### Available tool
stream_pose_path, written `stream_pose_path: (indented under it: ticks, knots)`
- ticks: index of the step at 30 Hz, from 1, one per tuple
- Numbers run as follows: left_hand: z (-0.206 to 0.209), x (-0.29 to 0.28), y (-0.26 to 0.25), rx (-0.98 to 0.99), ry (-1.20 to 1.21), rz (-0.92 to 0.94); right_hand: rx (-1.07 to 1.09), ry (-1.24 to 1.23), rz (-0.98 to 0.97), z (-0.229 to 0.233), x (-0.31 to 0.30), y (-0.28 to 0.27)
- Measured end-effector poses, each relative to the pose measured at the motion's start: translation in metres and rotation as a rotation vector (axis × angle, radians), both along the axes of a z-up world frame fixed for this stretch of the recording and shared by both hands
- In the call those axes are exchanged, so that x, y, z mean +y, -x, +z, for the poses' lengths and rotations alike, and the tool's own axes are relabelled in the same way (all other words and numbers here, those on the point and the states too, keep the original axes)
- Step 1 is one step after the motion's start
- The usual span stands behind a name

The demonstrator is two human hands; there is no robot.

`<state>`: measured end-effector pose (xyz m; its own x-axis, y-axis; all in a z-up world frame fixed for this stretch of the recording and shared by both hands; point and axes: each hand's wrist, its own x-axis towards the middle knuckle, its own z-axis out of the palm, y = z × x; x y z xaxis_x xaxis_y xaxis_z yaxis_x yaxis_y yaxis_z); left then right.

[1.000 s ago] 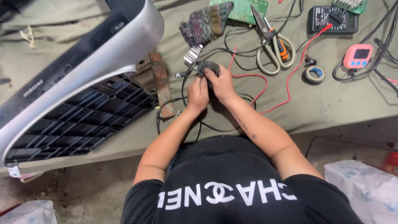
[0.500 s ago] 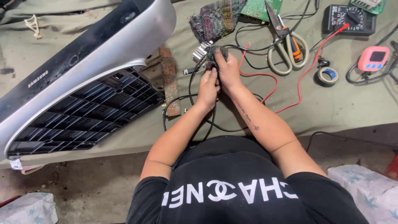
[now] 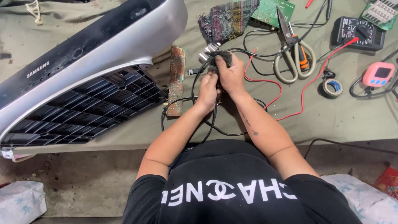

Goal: The person cleans a black electrical plug with a cloth, then uses a multimeter to test the wires. They proceed to wrap the exposed wire ends with white electrical tape and connect the multimeter probes to the taped wires.

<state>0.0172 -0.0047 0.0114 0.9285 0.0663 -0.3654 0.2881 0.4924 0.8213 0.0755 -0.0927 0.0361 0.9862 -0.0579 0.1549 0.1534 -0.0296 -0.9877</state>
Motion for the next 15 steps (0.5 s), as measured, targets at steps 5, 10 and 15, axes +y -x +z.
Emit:
stream_pose_path:
  ticks: [5, 10, 15]
  knots:
    - [-0.014, -0.003, -0.001, -0.092, 0.106, -0.074, 0.024, -0.037, -0.043, -0.037, -0.025, -0.017]
    - [0.017, 0.006, -0.006, -0.101, 0.053, -0.022, 0.216, -0.443, 0.118, 0.018, -0.001, 0.004]
    - [0.021, 0.014, -0.015, -0.034, 0.024, 0.039, 0.061, -0.355, 0.264, -0.016, -0.011, -0.003]
